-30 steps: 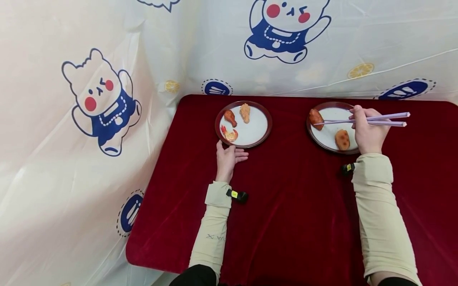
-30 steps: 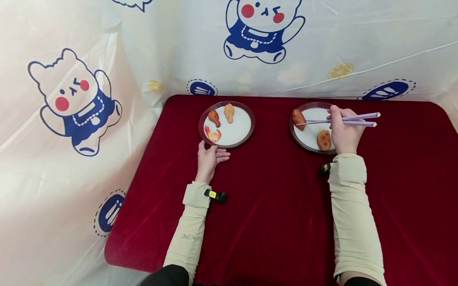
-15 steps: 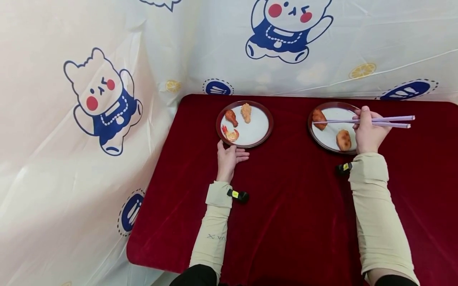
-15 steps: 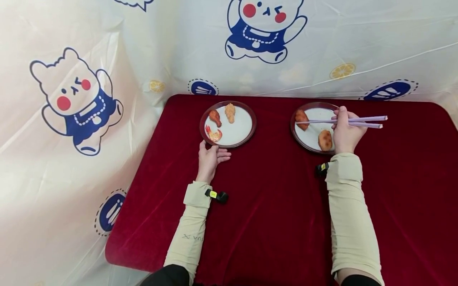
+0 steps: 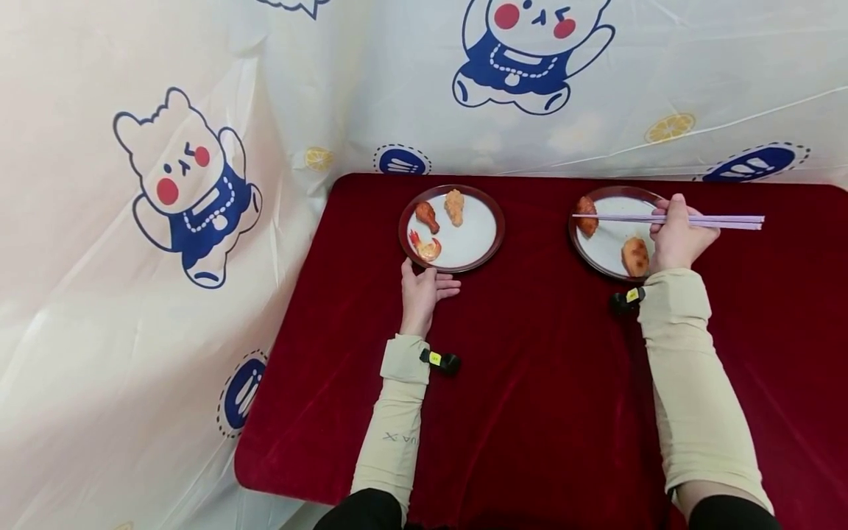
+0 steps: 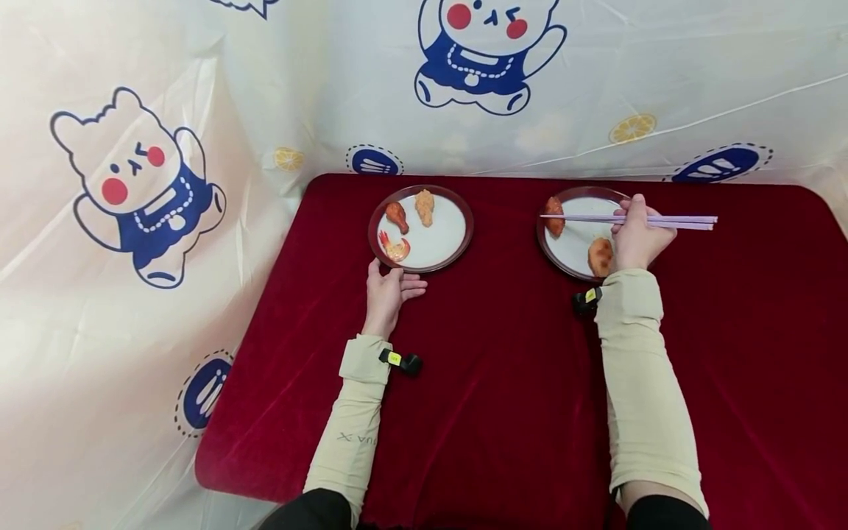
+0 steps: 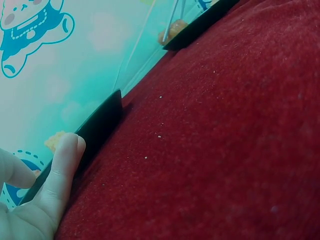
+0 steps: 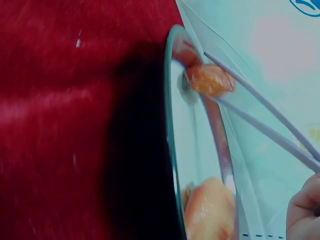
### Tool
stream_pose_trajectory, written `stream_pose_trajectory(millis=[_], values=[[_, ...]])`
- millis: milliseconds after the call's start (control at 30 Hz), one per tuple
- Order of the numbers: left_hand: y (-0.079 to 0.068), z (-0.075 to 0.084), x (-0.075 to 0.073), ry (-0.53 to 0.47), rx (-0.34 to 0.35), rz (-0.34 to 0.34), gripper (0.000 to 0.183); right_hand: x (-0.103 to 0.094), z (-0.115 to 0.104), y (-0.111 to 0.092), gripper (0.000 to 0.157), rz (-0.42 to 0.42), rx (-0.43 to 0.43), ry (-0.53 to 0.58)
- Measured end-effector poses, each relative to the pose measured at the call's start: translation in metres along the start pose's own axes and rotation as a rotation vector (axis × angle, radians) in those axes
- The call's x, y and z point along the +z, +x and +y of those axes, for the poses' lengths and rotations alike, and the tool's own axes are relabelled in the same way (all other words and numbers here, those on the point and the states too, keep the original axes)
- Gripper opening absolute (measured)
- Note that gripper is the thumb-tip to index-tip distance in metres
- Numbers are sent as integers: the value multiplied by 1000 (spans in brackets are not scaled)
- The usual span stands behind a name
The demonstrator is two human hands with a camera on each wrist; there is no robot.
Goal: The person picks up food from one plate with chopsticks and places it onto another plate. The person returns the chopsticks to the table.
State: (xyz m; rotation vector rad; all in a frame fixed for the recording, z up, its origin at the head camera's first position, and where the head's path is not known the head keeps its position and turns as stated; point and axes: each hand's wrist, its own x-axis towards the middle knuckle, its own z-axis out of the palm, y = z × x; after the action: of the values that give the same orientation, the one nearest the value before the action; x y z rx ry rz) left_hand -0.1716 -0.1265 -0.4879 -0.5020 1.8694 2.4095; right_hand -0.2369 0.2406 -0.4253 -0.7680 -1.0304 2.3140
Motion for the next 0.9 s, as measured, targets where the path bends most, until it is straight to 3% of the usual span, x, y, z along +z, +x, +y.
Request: stream_pose_trajectory(millis=[233,367,900], values=[[-1,0,1,2,3,4,75,-13,-9,6,30,152,178,-24],[-1,1,0,3,2,2,75,-25,-15,8,34,200,249,20],[0,0,0,4,4,0,75,-48,-20,7,42,245,311,109]])
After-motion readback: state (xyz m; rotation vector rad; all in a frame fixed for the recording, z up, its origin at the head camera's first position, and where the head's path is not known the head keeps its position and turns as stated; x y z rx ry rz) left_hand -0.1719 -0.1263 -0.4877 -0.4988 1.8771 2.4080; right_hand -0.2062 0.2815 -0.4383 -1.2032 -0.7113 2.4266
